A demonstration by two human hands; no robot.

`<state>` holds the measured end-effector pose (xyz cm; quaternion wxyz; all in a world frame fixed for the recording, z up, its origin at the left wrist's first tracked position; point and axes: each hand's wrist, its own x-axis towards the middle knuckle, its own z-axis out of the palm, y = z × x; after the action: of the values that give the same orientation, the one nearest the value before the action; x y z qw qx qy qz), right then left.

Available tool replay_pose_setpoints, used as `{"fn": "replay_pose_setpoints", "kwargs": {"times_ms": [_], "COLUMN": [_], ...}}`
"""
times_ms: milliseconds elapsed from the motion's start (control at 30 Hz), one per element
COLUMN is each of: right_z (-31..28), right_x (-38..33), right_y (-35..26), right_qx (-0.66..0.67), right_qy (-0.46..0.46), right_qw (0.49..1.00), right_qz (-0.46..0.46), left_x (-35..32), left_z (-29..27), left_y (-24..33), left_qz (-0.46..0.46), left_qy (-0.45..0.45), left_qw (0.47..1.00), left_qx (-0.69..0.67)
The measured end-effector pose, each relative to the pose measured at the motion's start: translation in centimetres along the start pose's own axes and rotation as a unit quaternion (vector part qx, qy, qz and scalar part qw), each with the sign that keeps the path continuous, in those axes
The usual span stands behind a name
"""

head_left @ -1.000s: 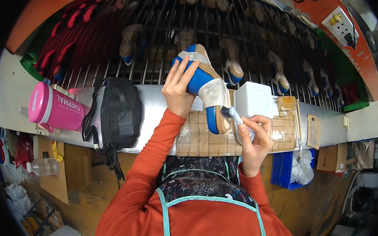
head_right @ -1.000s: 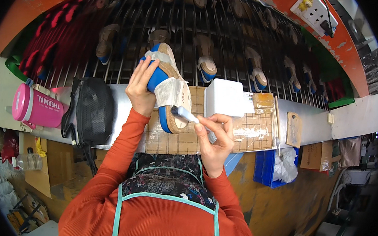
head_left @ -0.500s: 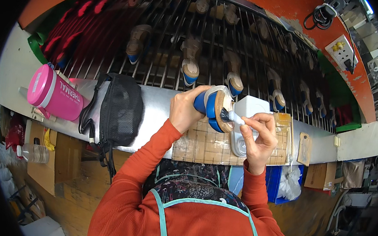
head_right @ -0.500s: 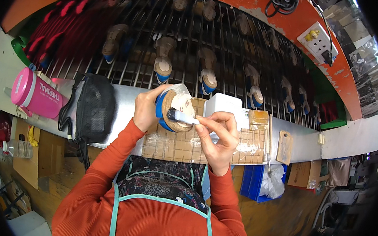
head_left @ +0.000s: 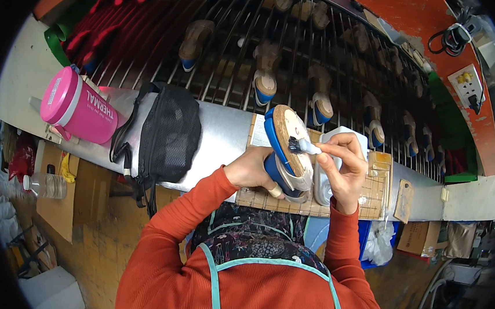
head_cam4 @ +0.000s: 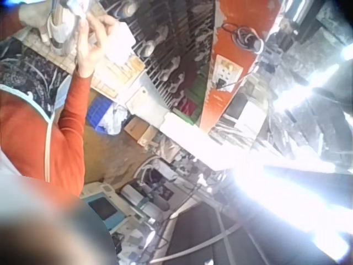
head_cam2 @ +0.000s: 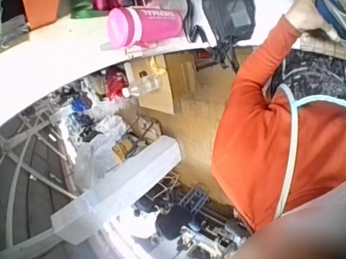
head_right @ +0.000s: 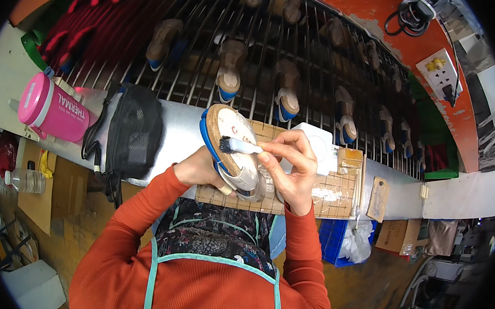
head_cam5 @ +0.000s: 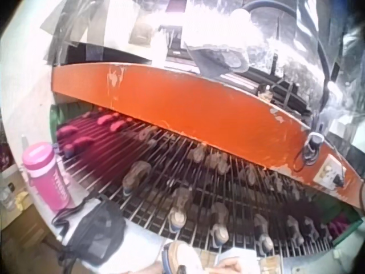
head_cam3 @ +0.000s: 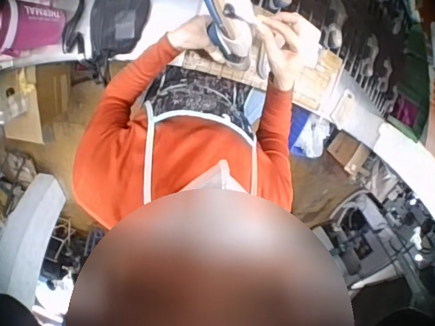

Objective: The person retrieves a shoe from a rack and applies a white adhesive to the sole using a small brush. They repeatedly dip the brush into a container and spread the adhesive across the sole, then place the shoe back on the rack. The process is repeated for multiple shoes.

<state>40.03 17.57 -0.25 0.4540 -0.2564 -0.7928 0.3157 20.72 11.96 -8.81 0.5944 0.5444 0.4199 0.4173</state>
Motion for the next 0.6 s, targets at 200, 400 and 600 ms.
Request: {"fn": "replay_pose_setpoints", "kwargs": {"times_ms": [200,400,600], "right_z": [0.0,-1.1,-2.8], "right_x": [-0.7,-0.9,0.8], "right_y": [0.9,1.6,1.9], "right_qx": [0.004,-0.018,0.084], "right_qy": [-0.019,-0.05,-0.099], "right_qw": [1.0,0.999,0.992], "right_qz": [0.009,0.0,-0.006], "left_x": [-0.4,-0.5,-0.2], "left_z": [0.1,0.4,0.9], "left_y": [-0.8,-0.4,-0.3], "left_qz": [-0.064,-0.125,-0.174], "left_qy": [-0.118,-0.182,-0.215], "left_qw": [0.985,0.961,0.947], "left_qx": [-0.111,-0.165,-0.162]}}
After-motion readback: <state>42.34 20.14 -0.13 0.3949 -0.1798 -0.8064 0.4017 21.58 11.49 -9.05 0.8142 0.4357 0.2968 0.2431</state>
